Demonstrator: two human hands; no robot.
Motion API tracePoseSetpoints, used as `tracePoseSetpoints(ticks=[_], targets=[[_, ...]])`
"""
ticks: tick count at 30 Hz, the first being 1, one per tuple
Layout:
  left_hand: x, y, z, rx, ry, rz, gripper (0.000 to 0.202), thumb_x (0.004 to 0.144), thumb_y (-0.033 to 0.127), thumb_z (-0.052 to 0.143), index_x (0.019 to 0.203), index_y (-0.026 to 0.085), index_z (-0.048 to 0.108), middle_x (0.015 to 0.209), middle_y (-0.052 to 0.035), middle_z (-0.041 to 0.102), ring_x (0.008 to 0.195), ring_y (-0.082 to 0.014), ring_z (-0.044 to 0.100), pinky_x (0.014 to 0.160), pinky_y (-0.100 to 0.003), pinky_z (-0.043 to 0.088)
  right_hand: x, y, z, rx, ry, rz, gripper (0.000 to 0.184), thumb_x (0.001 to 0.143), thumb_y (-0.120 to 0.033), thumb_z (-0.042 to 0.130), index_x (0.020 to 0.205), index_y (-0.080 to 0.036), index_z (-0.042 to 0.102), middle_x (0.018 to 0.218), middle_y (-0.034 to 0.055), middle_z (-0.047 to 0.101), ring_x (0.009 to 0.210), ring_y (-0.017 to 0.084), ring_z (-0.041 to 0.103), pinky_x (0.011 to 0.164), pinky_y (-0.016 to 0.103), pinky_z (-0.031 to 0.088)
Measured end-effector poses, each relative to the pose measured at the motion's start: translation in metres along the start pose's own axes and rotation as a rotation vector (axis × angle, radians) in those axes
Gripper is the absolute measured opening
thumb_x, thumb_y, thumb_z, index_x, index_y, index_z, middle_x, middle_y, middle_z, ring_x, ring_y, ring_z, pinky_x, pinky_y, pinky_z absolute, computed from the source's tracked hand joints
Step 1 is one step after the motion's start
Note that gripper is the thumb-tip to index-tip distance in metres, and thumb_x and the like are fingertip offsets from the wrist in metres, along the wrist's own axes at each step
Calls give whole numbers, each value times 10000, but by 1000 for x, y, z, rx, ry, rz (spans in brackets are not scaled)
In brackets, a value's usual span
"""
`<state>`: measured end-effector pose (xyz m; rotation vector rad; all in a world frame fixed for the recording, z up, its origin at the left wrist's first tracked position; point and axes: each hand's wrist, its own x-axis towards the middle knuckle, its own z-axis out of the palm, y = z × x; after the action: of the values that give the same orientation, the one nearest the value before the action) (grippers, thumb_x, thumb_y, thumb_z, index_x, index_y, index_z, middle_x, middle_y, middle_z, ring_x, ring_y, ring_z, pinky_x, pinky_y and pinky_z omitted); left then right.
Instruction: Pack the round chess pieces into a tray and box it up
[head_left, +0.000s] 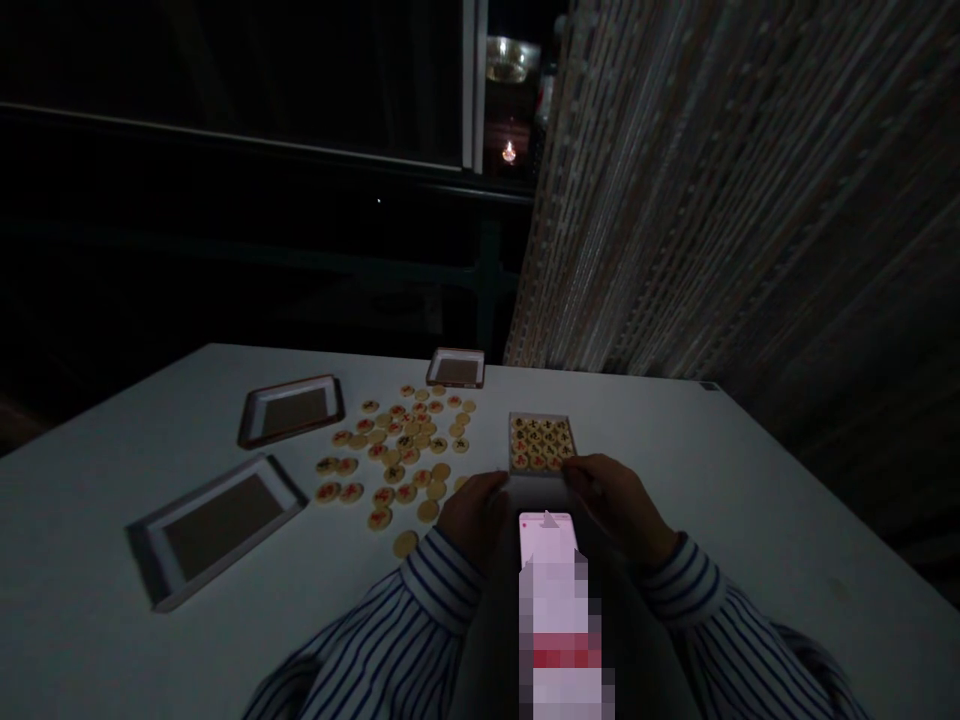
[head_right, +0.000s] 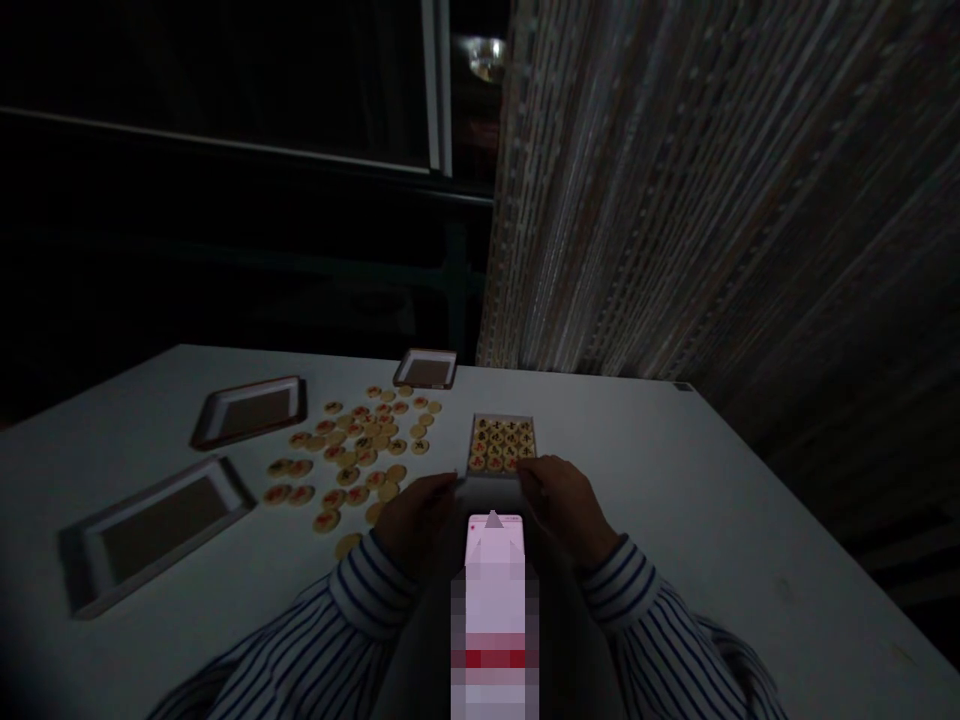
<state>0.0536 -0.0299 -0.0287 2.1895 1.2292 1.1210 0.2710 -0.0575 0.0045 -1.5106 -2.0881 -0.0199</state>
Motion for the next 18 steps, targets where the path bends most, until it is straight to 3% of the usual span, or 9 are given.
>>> tracePoseSetpoints(ticks=[7,13,18], targets=[[-4,-6,12,56,-10,-32,257,760,197,446,956,171,610,909,-78,675,830,-180,633,733,-327,531,-9,7,16,36,-18,4,211,843,-236,435,955,-173,602,910,75,662,810,174,600,716,318,477],[-6,0,5,81,-91,-50,288,775,214,423,993,150,600,933,-94,672,844,-185,631,745,-331,524,-11,8,21,26,-61,5,213,836,-228,444,959,-177,611,911,73,668,806,181,607,710,331,482],[-5,1,3,91,-93,-88,291,778,219,417,986,147,607,931,-96,675,836,-191,634,733,-339,527,-13,10,22,12,-57,-4,222,815,-222,463,975,-171,610,912,84,668,790,189,612,692,339,486]])
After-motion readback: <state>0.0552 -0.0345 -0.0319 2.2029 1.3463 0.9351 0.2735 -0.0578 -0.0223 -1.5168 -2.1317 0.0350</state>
